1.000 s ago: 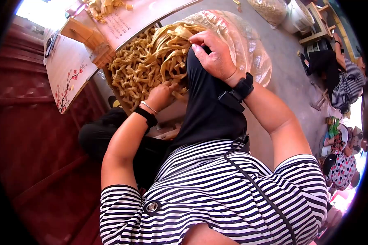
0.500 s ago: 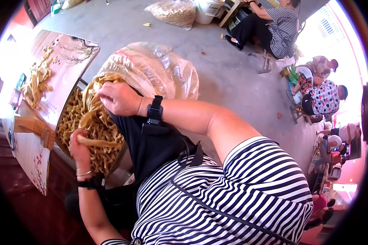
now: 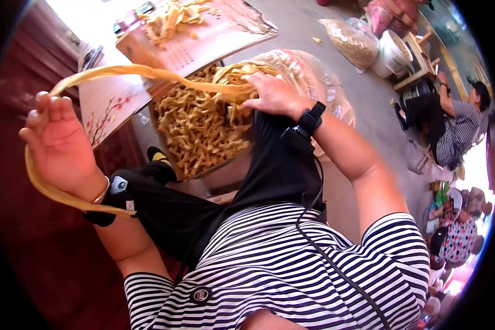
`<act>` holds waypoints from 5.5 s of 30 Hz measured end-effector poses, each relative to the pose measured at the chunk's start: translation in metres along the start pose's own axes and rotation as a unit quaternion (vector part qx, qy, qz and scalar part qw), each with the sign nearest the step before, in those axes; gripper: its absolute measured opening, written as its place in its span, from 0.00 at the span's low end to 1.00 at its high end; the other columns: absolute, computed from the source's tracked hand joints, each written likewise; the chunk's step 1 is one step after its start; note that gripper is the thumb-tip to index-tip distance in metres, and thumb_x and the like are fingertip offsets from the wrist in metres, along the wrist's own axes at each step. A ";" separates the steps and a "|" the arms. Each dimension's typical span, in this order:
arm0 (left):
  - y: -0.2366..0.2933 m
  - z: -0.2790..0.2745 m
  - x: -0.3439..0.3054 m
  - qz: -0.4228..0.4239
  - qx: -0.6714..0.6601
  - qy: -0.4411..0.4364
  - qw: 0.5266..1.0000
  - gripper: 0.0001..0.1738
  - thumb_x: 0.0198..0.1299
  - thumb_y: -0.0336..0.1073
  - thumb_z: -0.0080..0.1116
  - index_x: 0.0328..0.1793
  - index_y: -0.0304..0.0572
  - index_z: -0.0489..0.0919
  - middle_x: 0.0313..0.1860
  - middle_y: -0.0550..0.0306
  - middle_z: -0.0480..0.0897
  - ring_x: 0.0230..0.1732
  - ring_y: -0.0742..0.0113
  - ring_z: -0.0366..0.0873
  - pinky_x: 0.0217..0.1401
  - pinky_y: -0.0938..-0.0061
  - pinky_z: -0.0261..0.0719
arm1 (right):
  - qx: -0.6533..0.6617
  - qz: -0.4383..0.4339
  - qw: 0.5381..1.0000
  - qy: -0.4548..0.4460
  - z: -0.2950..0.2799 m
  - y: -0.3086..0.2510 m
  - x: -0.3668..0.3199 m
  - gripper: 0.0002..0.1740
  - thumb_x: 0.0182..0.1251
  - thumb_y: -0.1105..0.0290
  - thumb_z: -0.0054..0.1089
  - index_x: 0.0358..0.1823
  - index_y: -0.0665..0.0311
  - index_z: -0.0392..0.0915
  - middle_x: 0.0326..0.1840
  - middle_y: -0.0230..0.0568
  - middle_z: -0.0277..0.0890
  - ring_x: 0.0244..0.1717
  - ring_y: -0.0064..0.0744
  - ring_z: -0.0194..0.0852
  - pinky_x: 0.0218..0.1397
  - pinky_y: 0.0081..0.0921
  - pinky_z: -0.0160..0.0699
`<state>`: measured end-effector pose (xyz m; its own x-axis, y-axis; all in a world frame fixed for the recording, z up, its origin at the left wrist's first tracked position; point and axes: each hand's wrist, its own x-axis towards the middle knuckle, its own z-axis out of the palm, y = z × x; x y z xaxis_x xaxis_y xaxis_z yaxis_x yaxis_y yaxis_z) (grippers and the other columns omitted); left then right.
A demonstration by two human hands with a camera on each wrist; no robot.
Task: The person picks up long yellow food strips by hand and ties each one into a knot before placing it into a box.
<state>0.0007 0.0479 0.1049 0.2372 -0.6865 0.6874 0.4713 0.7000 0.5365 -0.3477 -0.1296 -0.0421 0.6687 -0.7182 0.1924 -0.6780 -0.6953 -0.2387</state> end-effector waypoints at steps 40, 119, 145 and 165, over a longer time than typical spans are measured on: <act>-0.061 0.044 -0.029 -0.273 0.170 -0.143 0.936 0.18 0.66 0.28 0.49 0.61 0.32 0.70 0.53 0.48 0.79 0.35 0.67 0.83 0.39 0.80 0.81 | 0.551 0.047 0.817 -0.164 -0.093 -0.120 0.032 0.24 0.67 0.52 0.59 0.44 0.69 0.81 0.33 0.28 0.78 0.36 0.18 0.74 0.40 0.16 0.71; -0.101 -0.046 -0.002 -0.073 0.525 -0.066 0.846 0.02 0.52 0.22 0.59 0.31 0.29 0.78 0.46 0.44 0.82 0.47 0.54 0.81 0.54 0.67 0.77 | 0.519 0.002 0.832 -0.195 -0.018 -0.141 0.140 0.20 0.74 0.59 0.46 0.31 0.68 0.78 0.17 0.32 0.65 0.21 0.20 0.63 0.27 0.21 0.65; -0.139 -0.082 0.000 -0.235 0.385 0.196 0.871 0.07 0.61 0.33 0.60 0.41 0.37 0.82 0.24 0.65 0.80 0.23 0.82 0.74 0.24 0.85 0.71 | 0.425 0.045 0.903 0.035 0.007 -0.117 0.174 0.10 0.60 0.67 0.68 0.31 0.65 0.79 0.24 0.31 0.78 0.24 0.15 0.70 0.27 0.17 0.68; -0.114 -0.022 -0.022 -0.538 0.113 -0.151 0.822 0.12 0.61 0.41 0.61 0.32 0.41 0.84 0.24 0.62 0.82 0.27 0.76 0.77 0.31 0.78 0.76 | 0.422 -0.389 0.817 0.052 -0.018 -0.121 0.150 0.06 0.54 0.69 0.67 0.28 0.62 0.78 0.20 0.35 0.75 0.17 0.33 0.75 0.21 0.25 0.73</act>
<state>-0.0398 -0.0207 0.0182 -0.4515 -0.8756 -0.1716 0.0929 -0.2374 0.9670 -0.1710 -0.1538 0.0322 0.7382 -0.0972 0.6676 0.4213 -0.7064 -0.5687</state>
